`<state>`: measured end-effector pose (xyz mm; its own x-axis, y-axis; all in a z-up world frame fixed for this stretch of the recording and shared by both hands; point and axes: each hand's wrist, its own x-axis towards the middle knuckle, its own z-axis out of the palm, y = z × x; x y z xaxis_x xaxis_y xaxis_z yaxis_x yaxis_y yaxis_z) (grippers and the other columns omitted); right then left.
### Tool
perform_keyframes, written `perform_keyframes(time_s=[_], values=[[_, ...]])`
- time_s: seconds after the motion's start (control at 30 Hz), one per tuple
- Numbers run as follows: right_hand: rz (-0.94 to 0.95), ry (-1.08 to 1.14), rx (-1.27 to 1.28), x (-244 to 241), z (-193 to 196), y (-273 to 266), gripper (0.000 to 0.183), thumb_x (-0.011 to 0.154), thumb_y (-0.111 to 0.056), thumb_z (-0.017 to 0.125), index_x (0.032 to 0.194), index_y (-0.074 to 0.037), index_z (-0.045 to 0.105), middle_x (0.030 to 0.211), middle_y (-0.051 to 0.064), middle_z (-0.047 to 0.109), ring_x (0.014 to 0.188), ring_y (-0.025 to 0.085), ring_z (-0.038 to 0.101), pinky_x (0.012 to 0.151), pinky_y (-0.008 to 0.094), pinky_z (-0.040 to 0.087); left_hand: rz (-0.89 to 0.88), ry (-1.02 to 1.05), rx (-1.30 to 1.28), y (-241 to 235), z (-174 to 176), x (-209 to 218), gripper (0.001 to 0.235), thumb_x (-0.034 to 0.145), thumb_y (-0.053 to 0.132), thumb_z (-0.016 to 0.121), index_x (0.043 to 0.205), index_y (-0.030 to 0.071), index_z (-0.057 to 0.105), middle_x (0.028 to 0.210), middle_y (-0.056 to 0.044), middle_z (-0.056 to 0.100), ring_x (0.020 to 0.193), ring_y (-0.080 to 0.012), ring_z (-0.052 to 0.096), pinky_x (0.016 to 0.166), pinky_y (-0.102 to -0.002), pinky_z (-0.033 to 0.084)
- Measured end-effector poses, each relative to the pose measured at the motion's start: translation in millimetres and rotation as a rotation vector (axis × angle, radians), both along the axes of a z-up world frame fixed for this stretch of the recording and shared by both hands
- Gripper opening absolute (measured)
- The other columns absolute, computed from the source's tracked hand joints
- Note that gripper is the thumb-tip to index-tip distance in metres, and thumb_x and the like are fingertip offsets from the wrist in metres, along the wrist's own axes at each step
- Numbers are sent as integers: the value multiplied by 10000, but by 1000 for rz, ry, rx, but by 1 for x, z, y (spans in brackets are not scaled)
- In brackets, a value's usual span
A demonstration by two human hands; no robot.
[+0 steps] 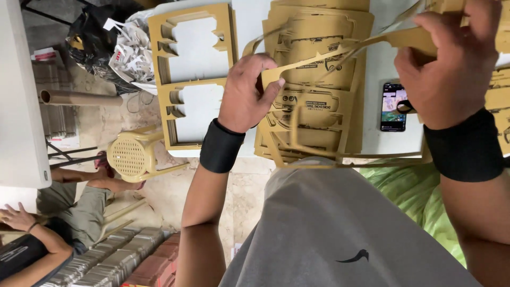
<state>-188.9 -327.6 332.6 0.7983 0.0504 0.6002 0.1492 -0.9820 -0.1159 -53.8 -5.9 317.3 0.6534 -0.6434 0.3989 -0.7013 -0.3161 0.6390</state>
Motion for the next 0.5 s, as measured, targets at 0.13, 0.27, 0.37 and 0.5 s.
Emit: perform_keyframes(time_s=[0.13,0.27,0.37,0.5], values=[[-4,-27,-81,-2,11,-4,303,931,155,842,1215,51,826,1480,204,480,1046,387,713,807,471,645,78,-123,118,6,23,-18,216,1012,299,644,1098,107,597,908,-39,678,845,-259,611,866,-440,469],[21,-23,-126,-8,27,-7,280,1017,109,895,1287,63,837,1403,236,616,1046,343,706,823,410,635,152,-251,173,7,24,-20,211,1019,317,644,1144,147,654,957,-11,726,859,-249,641,829,-416,441],[100,24,-60,-10,39,-11,277,1057,138,842,1331,92,832,1289,245,705,961,301,691,843,388,597,166,-224,146,5,7,-14,211,1010,319,645,1143,156,663,955,-3,700,892,-239,638,880,-436,455],[220,148,71,-11,62,-12,266,1136,153,799,1402,156,807,1145,256,764,957,321,664,888,417,558,256,-168,85,-20,-33,-11,338,989,488,590,1118,191,687,1093,-4,751,1076,-219,680,1088,-558,388]])
